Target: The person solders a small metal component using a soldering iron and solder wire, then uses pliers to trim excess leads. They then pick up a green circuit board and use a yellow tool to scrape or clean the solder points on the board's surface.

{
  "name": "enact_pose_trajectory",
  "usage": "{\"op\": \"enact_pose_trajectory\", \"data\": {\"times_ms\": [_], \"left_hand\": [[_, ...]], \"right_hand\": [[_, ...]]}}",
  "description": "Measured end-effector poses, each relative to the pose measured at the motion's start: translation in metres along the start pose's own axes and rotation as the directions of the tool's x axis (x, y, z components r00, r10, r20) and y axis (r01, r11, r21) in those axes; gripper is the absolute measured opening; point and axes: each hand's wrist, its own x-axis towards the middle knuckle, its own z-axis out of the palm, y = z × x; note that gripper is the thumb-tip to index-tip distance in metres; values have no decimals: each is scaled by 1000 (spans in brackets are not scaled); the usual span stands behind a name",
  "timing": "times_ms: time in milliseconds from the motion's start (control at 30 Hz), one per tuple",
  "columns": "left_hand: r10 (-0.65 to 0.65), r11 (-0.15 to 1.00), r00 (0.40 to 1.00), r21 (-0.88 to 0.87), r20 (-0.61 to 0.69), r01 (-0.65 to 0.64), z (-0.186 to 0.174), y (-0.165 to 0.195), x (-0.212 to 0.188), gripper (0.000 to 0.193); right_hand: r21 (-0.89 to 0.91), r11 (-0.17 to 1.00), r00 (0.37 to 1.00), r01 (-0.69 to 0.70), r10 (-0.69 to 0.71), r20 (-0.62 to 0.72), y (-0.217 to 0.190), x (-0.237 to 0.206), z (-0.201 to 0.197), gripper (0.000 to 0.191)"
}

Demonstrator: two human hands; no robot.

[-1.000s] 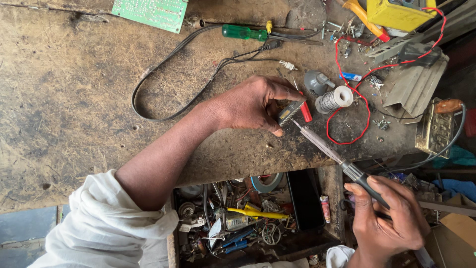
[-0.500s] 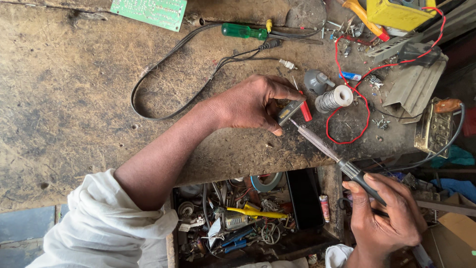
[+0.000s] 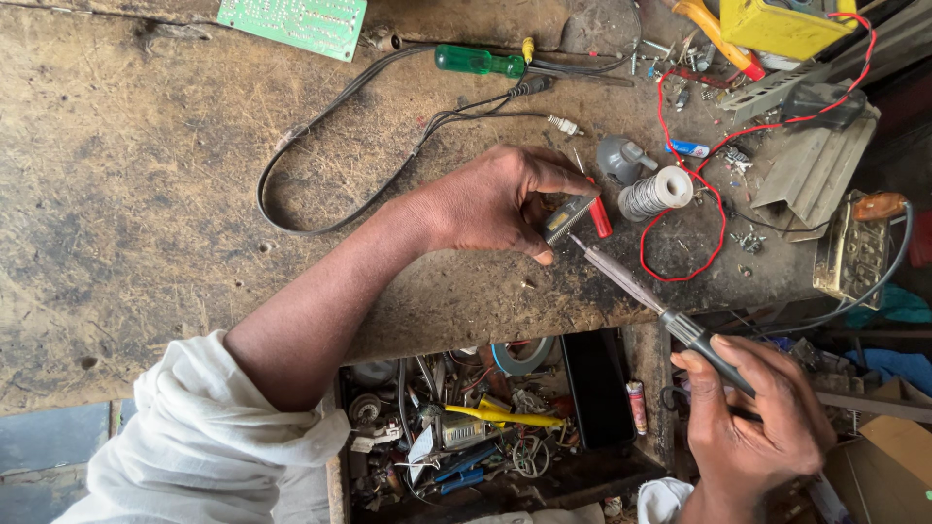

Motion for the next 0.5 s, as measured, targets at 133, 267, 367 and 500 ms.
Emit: {"op": "enact_pose_trajectory", "data": {"times_ms": [133,267,367,500], "left_hand": [[-15,1000,1000,4,6,15,-1,0,0,78],[-74,997,997,-34,36,76,-1,0,1,79],[72,997,997,10,-23,-71,-2,-1,0,77],[9,1000,1000,4,0,-9,-2,-1,0,78]], "right_hand": [[51,999,1000,8,-9,9,4,-3,-1,19],[55,998,1000,-6,6,-4,6,-6,-1,19],[50,998,999,-30,31,-17,6,-5,0,23],[29,999,1000,18,-18,-7,5,-3,2,21]]}}
